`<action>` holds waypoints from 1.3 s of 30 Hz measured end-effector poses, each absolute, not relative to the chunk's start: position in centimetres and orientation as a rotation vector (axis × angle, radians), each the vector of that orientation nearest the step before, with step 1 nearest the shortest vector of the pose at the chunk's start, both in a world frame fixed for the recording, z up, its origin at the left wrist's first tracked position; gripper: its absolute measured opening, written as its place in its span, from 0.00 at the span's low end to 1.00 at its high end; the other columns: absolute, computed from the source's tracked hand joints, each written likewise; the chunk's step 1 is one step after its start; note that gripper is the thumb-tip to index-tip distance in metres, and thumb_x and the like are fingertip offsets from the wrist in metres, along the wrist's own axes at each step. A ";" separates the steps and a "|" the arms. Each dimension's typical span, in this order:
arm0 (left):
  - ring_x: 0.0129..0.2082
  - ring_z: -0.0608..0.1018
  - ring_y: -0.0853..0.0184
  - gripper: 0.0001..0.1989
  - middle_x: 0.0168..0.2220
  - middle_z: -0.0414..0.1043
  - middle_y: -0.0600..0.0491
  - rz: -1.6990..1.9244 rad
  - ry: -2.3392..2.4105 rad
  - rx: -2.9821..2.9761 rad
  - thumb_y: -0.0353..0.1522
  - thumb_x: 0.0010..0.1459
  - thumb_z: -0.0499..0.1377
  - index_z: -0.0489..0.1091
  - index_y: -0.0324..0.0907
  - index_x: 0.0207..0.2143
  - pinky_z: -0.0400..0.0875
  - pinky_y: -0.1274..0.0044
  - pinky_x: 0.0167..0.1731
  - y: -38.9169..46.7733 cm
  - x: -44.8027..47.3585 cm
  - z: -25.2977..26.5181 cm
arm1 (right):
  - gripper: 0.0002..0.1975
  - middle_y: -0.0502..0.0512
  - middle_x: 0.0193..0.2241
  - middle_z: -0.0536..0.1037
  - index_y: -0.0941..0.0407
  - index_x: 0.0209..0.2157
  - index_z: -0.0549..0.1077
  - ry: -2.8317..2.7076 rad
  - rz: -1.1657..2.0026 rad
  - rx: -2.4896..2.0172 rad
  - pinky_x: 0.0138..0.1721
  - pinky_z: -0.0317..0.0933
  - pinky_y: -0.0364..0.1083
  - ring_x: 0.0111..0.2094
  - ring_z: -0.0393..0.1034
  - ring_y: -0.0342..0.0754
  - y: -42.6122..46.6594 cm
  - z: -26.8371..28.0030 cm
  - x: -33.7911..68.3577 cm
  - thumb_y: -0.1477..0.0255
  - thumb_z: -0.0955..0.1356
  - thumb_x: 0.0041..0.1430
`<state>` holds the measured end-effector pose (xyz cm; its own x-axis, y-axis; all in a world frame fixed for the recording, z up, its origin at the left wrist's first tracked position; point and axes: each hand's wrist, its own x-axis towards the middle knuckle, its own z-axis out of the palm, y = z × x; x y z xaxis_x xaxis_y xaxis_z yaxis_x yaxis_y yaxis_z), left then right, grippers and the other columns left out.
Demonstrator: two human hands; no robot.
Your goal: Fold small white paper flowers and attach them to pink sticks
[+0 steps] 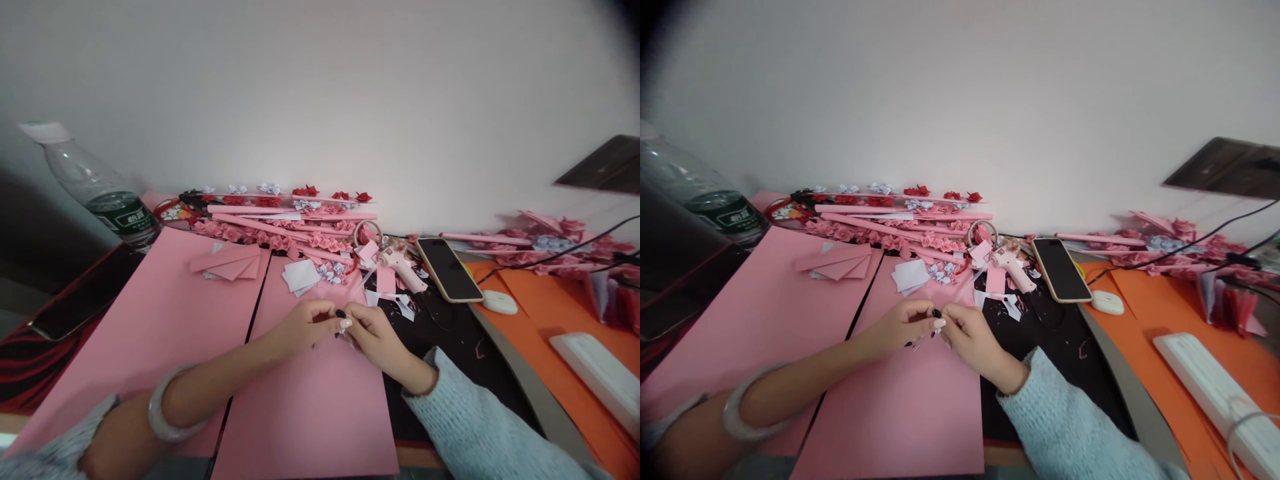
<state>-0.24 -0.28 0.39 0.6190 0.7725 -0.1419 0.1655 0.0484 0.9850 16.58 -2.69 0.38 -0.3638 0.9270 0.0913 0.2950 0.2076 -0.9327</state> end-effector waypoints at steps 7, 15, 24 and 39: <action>0.13 0.60 0.77 0.14 0.15 0.56 0.62 0.619 0.737 1.473 0.38 0.59 0.52 0.58 0.40 0.24 0.52 0.82 0.16 -0.1 -0.3 0.0 | 0.19 0.46 0.17 0.62 0.57 0.22 0.60 -1.733 1.236 -1.100 0.19 0.48 0.39 0.17 0.53 0.38 -2.6 -0.4 16.7 0.63 0.56 0.65; 0.15 0.60 0.76 0.16 0.17 0.55 0.61 0.726 0.771 1.518 0.39 0.61 0.48 0.58 0.40 0.24 0.56 0.81 0.18 -0.5 -0.1 0.0 | 0.18 0.45 0.18 0.60 0.56 0.23 0.60 -1.654 1.260 -1.032 0.20 0.48 0.39 0.19 0.53 0.38 -2.9 -0.2 16.5 0.64 0.56 0.65; 0.16 0.59 0.75 0.15 0.18 0.53 0.61 0.782 0.801 1.523 0.38 0.60 0.50 0.58 0.41 0.23 0.53 0.81 0.17 -0.8 -0.1 0.3 | 0.11 0.45 0.19 0.61 0.58 0.27 0.64 -1.840 1.086 -1.096 0.22 0.49 0.39 0.20 0.53 0.38 -2.6 0.3 16.7 0.69 0.60 0.63; 0.15 0.59 0.76 0.14 0.18 0.53 0.61 0.793 0.731 1.477 0.39 0.61 0.49 0.58 0.41 0.25 0.54 0.81 0.17 -0.5 -0.1 -0.5 | 0.17 0.55 0.33 0.78 0.55 0.49 0.71 -1.936 0.670 -1.049 0.32 0.65 0.43 0.30 0.72 0.45 -2.1 0.2 17.2 0.76 0.65 0.58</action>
